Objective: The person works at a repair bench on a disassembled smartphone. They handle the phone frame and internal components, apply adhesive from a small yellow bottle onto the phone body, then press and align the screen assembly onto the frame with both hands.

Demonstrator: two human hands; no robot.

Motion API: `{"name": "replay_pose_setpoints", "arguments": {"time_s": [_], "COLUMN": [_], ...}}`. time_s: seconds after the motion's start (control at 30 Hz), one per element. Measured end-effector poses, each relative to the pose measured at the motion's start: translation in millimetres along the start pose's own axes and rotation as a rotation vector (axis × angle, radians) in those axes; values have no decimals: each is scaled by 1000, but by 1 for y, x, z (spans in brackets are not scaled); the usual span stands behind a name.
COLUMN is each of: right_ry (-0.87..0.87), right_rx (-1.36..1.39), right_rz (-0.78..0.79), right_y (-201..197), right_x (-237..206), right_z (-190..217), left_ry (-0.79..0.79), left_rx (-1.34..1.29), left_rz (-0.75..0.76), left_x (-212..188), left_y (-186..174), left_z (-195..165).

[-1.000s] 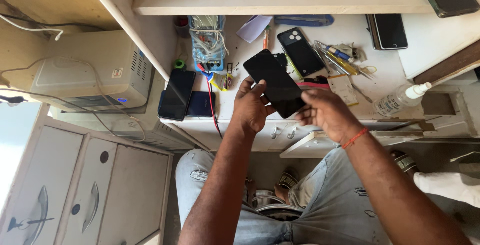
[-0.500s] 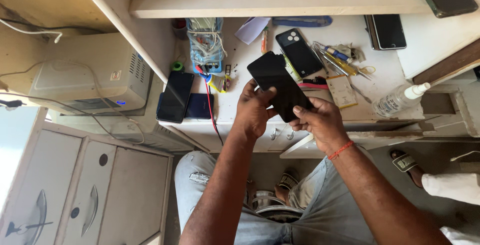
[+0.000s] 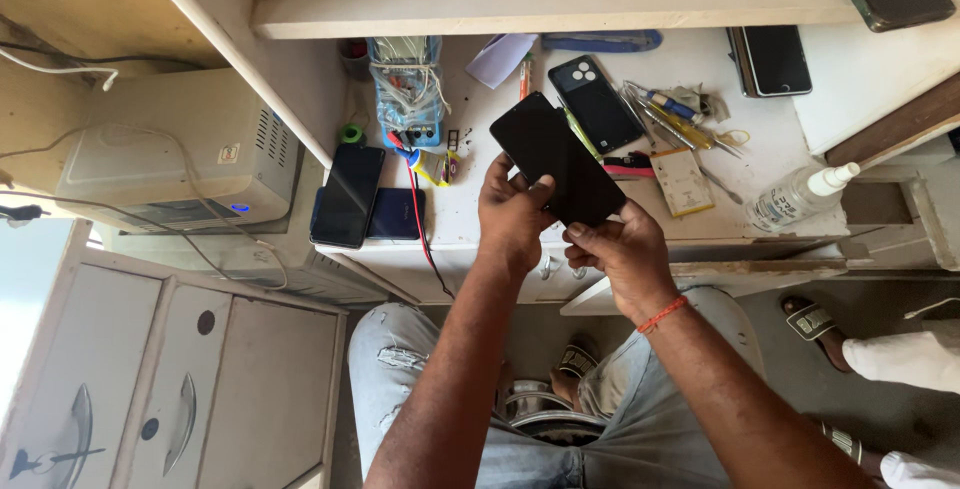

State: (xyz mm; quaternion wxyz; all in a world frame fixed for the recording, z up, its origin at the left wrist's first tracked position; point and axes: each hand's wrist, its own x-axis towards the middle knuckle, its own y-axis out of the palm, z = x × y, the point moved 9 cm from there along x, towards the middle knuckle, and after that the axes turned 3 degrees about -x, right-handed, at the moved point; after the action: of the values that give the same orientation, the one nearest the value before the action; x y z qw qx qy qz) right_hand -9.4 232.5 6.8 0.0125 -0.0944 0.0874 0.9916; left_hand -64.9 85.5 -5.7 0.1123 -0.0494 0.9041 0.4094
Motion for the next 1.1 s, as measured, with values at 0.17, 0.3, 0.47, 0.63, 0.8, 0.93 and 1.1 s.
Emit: {"name": "replay_pose_setpoints", "arguments": {"time_s": [0.17, 0.3, 0.47, 0.63, 0.8, 0.93, 1.1], "right_ry": [-8, -48, -152, -251, -326, -420, -433], "right_rx": [2, 17, -59, -205, -359, -374, -405], "right_rz": [-48, -9, 36, 61, 68, 83, -17], "right_y": [-5, -5, -15, -31, -44, -47, -43], "right_x": [-3, -6, -11, -9, -8, -11, -12], "right_z": [-6, -8, -3, 2, 10, 32, 57], "left_ry": [40, -30, 3, 69, 162, 185, 201], "left_rx": [-30, 23, 91, 92, 45, -9, -48], "left_rz": [58, 44, 46, 120, 143, 111, 126], "left_x": [-4, -7, -8, -6, -6, -7, -10], "left_y": [6, 5, -2, -1, -1, -11, -10], "left_z": [2, 0, -34, -51, -45, -40, -36]}}
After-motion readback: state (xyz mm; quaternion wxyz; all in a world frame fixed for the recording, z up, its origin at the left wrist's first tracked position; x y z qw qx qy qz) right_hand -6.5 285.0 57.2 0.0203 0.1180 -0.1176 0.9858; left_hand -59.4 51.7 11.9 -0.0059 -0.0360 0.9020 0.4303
